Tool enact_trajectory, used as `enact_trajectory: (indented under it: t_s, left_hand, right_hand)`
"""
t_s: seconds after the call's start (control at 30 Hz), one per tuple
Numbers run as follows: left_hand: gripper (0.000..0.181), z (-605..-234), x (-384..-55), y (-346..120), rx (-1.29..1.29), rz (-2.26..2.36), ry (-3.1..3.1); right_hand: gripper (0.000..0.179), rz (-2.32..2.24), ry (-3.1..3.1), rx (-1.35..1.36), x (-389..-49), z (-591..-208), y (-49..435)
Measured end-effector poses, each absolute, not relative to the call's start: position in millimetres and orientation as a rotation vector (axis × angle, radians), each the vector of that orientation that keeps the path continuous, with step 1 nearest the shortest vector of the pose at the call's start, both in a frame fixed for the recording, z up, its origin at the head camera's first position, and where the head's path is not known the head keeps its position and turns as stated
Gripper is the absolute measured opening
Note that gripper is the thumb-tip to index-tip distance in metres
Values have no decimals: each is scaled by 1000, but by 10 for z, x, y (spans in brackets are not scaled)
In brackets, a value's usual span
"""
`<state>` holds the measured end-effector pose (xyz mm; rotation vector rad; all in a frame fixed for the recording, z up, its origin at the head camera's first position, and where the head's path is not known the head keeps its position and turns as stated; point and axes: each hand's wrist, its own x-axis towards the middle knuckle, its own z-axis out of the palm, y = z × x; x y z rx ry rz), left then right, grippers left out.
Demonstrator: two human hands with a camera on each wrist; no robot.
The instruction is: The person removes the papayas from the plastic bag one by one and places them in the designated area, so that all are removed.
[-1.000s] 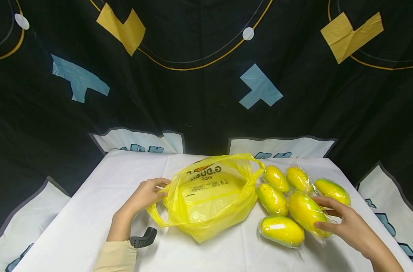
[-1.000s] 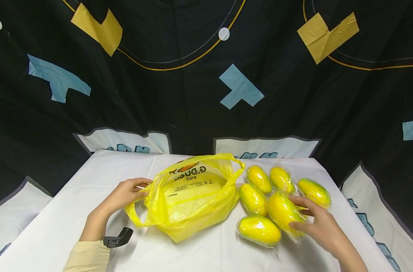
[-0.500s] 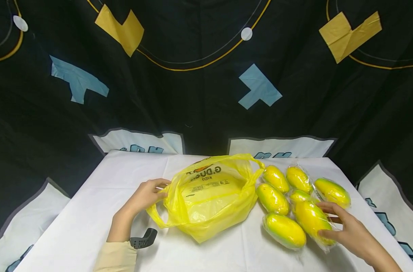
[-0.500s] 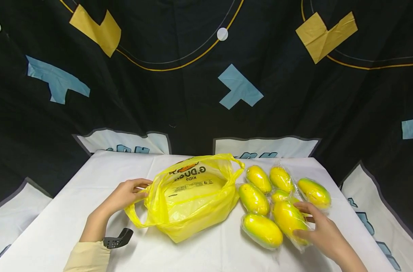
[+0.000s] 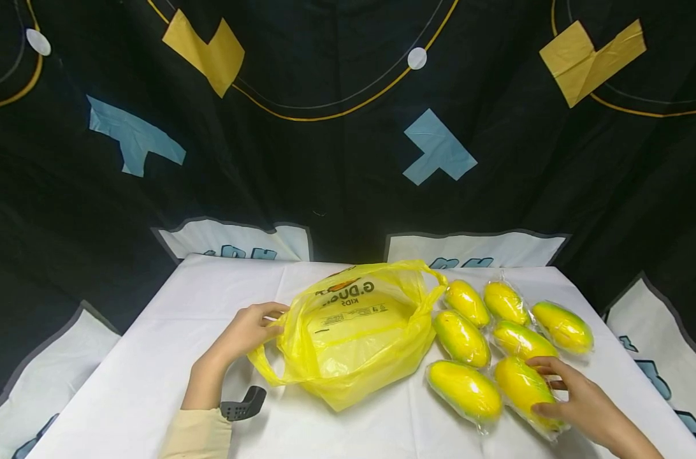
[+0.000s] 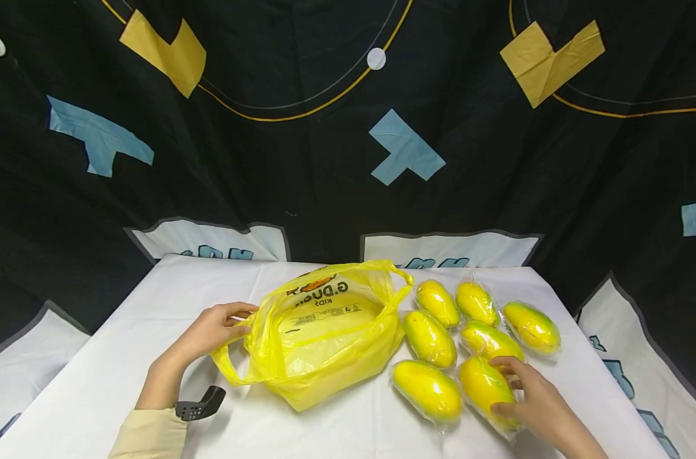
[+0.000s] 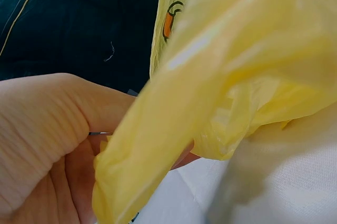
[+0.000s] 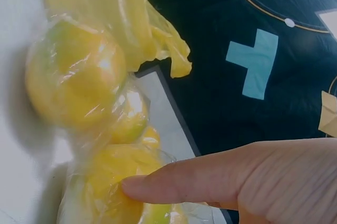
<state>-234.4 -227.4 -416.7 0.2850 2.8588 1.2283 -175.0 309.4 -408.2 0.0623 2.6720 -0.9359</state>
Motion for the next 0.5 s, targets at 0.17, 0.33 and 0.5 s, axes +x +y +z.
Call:
enact_trajectory:
  t_s: [0.17,0.33,0.5]
  left_hand:
    - [37,-4158,-2337,-2271,293,1233,2858]
    - [37,-4156,-2338,-2269,288,1235,2855]
    - [37,-4156,-2336,-2261,263,1230,2852]
  right_hand:
    - [80,-945,2672,64,-1751,-4102,3107]
    - [81,-946,2673,65,-1749,-4113,3108]
    - [82,-948,2674,71,-1741,-4117,3098]
